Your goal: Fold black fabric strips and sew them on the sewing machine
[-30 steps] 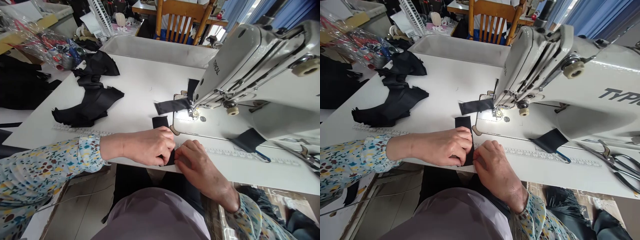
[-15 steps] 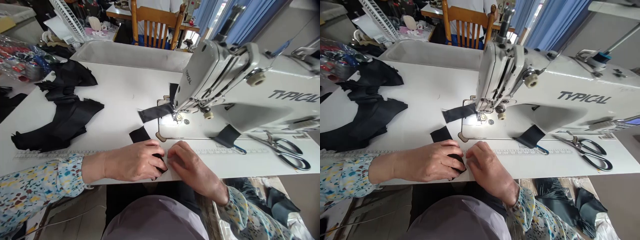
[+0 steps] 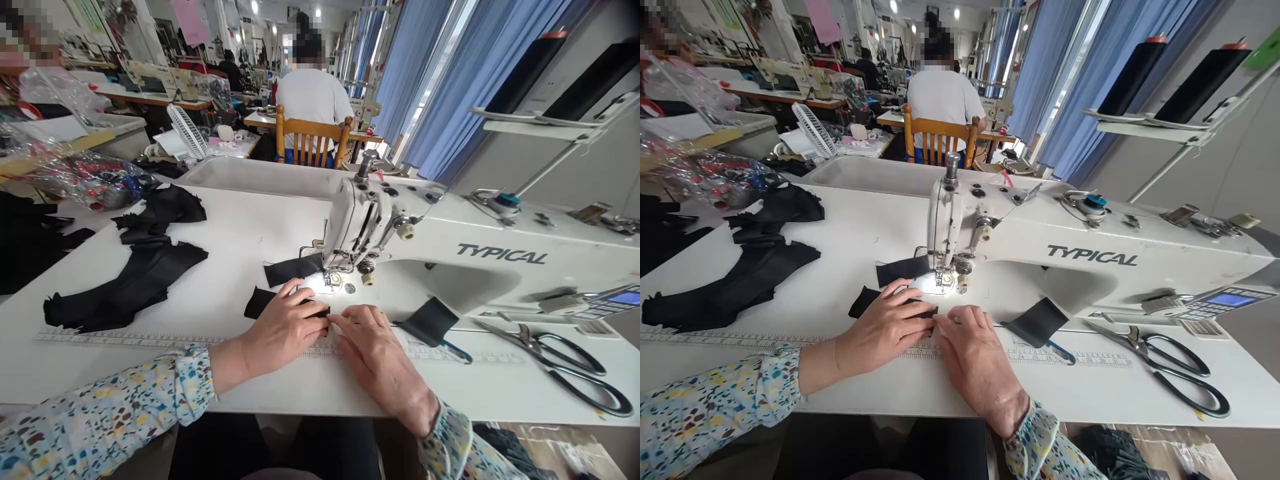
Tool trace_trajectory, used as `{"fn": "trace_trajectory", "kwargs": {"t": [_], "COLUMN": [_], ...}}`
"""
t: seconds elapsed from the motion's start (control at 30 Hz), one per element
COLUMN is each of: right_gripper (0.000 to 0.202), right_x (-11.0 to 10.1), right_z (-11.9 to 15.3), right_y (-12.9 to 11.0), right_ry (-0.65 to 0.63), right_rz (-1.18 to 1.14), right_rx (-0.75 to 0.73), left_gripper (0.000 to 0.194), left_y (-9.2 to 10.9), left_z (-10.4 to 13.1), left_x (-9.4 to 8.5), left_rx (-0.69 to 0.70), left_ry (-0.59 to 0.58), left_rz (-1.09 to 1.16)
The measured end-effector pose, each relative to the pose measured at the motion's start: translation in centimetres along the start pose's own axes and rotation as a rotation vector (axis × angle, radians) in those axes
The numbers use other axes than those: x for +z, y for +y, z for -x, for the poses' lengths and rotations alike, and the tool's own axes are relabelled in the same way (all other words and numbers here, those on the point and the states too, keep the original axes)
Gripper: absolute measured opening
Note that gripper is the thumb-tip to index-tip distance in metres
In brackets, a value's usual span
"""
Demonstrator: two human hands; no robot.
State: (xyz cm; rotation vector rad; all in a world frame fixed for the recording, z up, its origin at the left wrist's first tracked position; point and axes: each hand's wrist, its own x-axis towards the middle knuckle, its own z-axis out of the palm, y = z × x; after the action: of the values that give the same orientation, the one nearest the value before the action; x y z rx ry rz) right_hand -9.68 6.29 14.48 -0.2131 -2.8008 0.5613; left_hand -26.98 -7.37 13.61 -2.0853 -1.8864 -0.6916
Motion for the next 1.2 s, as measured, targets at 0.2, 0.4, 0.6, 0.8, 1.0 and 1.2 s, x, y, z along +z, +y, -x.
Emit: {"fn": "trace_trajectory", "kwargs": {"t": [0.2,0.4,0.6,0.8,1.0,1.2], "right_gripper": [0.034,0.035,0.037,0.042,0.044,0.044], "right_x": [-0.2,0.1,-0.1,-0.2,0.1,0.3], "right_z": [-0.9,-1.2,-3.4,-4.7,-4.8,-4.9], "right_y": [1.2,1.8,2.7,3.3,3.4,3.5], "right_ry": [0.016,0.036,0.007,-0.049,-0.048,-0.038], "right_rz": [0.030,0.108,0.207,0.236,0.231,0.239], "right_rx": [-0.061,-0.085,-0.061,-0.007,0.008,0.019], "left_gripper": [0.015,0.013,0.014,0.014,0.013,0.012], "left_y": [0.3,-0.5,-2.1,-2.8,-2.9,-3.0], "left_z": [-0.1,-0.3,-1.7,-2.2,-2.3,-2.2], "left_x": [0.0,0.2,0.6,0.7,0.9,1.1], "left_rx": [-0.054,-0.077,-0.111,-0.120,-0.130,-0.135], "left_ry": [-0.016,-0.015,-0.016,-0.052,-0.052,-0.036], "left_rz": [-0.005,0.029,0.029,0.020,0.016,0.021]}}
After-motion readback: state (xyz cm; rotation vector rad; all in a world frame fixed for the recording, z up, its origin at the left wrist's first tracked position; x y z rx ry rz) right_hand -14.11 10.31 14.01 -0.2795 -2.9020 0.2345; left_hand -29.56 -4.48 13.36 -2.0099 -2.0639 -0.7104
